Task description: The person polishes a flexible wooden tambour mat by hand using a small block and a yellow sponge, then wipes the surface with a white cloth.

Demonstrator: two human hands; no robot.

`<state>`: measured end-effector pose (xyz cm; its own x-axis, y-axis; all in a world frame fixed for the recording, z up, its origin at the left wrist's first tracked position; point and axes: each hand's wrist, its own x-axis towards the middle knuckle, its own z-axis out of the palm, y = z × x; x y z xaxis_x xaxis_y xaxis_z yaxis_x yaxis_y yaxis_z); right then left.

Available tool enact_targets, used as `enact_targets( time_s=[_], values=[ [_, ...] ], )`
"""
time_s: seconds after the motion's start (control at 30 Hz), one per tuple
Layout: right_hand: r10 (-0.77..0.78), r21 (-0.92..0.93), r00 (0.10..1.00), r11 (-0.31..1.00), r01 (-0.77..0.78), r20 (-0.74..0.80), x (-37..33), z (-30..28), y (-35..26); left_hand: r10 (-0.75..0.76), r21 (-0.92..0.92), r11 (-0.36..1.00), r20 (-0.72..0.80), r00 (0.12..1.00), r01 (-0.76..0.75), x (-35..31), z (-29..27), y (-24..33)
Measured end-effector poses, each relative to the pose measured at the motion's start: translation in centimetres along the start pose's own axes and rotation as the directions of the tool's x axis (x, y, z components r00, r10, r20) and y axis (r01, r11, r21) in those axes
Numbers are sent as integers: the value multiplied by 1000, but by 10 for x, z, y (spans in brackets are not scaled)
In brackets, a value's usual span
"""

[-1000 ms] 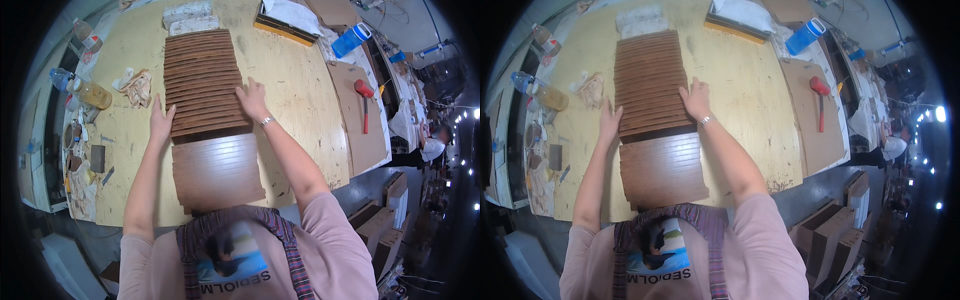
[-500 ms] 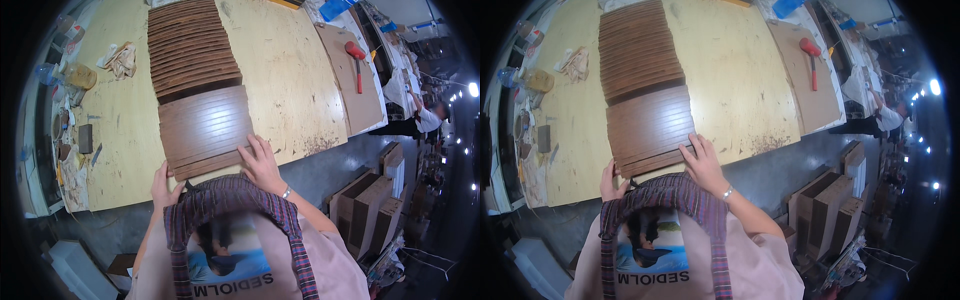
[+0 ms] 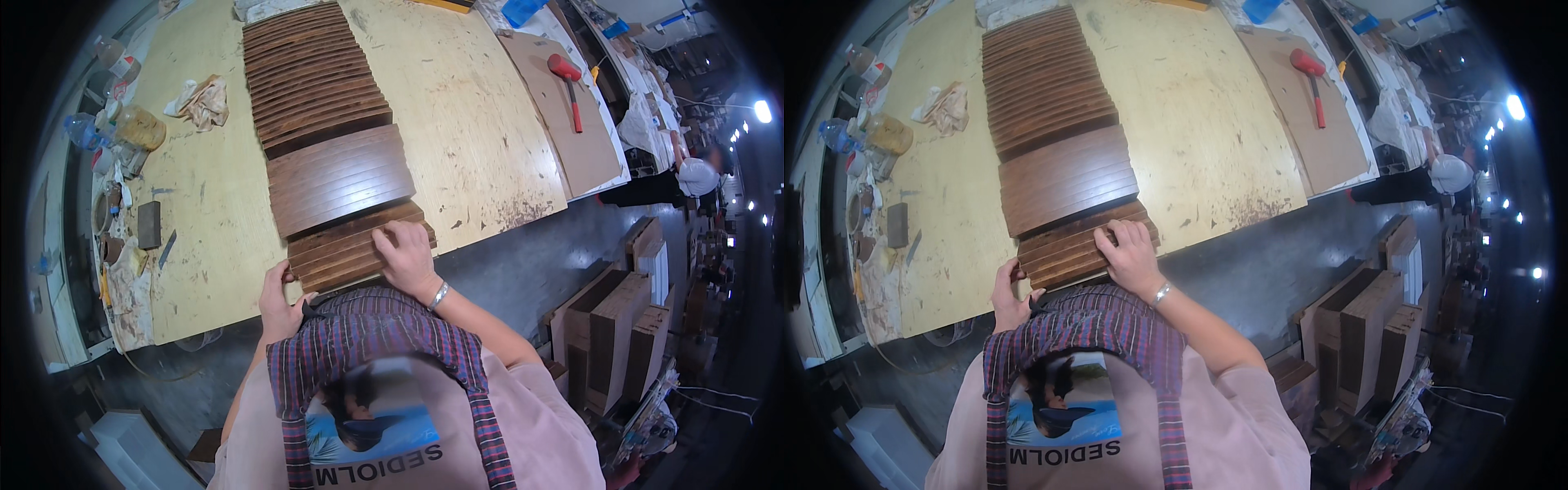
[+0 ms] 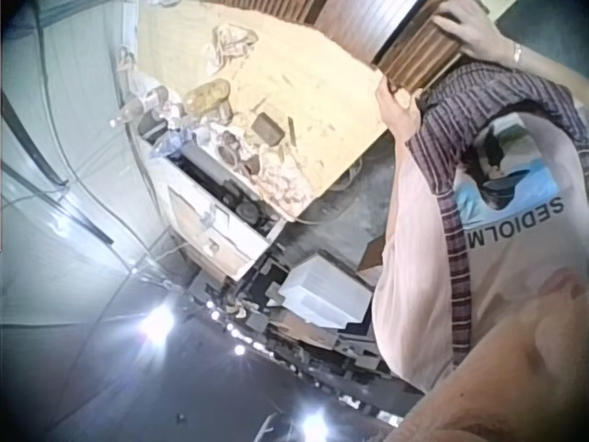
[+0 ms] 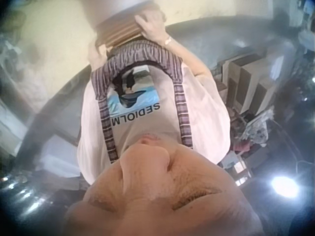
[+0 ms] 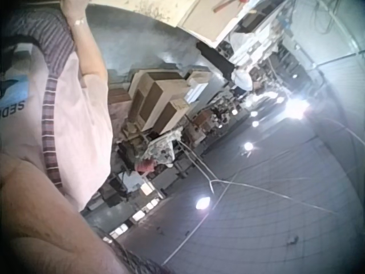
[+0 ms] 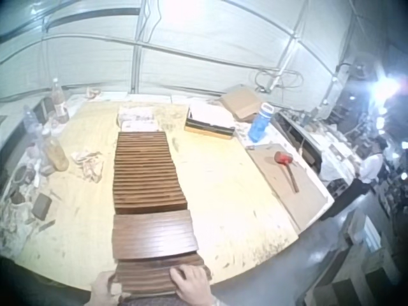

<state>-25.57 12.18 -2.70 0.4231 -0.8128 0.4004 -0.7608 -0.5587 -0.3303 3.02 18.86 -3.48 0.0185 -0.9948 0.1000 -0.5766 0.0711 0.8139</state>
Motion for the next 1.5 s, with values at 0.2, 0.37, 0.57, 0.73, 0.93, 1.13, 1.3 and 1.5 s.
enact_targets(
  time_s=[0.2,0.37,0.57,0.73,0.93,1.13,1.3,1.5],
  values=[
    [-87,-20,996,996,86,-19,33,-4,-4,-163,-285,947,-20,986,151,8,6,-6],
    [-122,47,979,992,116,161,46,-11,-2,-311,-655,727,-48,949,205,4,15,-33],
    [-252,89,954,967,241,161,46,-15,16,-375,-655,722,-105,921,220,8,24,-54],
    [-253,143,905,966,217,342,50,-42,37,-444,-660,703,-113,889,267,16,28,-53],
    [82,128,993,987,-92,82,44,-121,124,-476,-620,740,-209,855,261,11,33,-53],
    [517,-293,821,768,-570,-241,59,-152,273,-472,-509,817,-320,821,271,18,43,-45],
    [772,-461,601,464,-756,-209,52,-134,338,-493,-448,835,-353,795,319,21,45,-32],
    [825,-417,549,456,-786,-132,56,-136,350,-457,-296,886,-443,771,356,17,49,-33]
  ],
)
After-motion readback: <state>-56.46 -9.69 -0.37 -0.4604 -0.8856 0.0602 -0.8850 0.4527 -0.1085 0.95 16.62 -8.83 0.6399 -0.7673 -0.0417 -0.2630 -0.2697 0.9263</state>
